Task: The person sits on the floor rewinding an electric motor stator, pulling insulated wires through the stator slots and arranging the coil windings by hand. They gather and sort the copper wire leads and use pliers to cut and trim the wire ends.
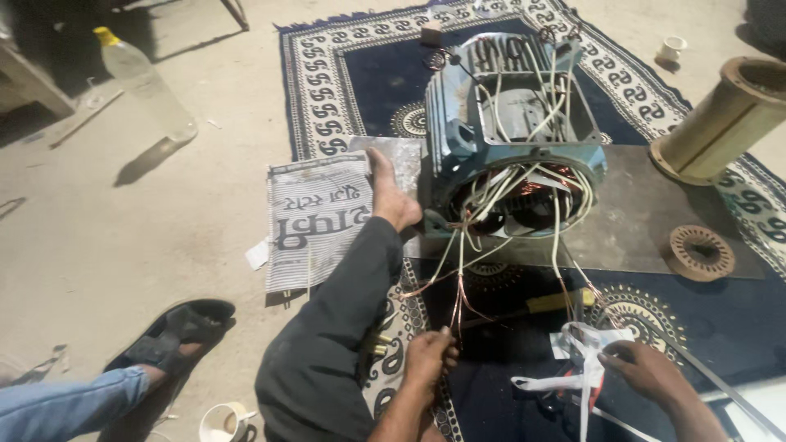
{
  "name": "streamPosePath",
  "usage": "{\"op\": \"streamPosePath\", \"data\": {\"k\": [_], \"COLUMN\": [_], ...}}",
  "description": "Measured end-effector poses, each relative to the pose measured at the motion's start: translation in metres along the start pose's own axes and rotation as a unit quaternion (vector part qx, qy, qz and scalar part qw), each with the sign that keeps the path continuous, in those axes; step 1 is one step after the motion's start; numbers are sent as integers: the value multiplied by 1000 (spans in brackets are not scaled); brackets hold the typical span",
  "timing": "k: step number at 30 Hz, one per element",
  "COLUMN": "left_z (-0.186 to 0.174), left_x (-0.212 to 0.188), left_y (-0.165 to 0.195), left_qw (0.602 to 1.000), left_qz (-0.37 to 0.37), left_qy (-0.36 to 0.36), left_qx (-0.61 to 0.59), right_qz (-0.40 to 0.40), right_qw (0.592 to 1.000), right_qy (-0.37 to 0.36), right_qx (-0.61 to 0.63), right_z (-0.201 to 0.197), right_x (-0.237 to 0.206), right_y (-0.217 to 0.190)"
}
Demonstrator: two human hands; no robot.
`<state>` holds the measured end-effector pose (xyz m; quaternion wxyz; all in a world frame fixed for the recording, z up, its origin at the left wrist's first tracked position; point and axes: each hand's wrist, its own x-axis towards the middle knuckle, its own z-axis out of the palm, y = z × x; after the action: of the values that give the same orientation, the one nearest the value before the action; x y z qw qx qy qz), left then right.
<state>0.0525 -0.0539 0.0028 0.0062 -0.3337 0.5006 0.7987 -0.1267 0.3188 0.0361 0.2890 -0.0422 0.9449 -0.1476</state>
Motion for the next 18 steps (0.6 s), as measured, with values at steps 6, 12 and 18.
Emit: {"op": "streamPosePath", "data": {"k": [6, 12, 18], "left_z": [-2, -8, -37], "left_x": [-5, 2, 15], "left_y": [-4, -7, 16], "left_qw": [995, 999, 982], "left_qz": [41, -8, -41], "left_qy": [-18, 17, 52], "left_qx": [93, -27, -174], "right_qz": [-55, -12, -54], "right_qw": [998, 1000, 997], "right_qy": [41, 14, 51], "right_qx": [7, 15, 29], "right_z": [4, -5, -14], "right_x": [3, -7, -14], "right_y": [4, 3, -3]}}
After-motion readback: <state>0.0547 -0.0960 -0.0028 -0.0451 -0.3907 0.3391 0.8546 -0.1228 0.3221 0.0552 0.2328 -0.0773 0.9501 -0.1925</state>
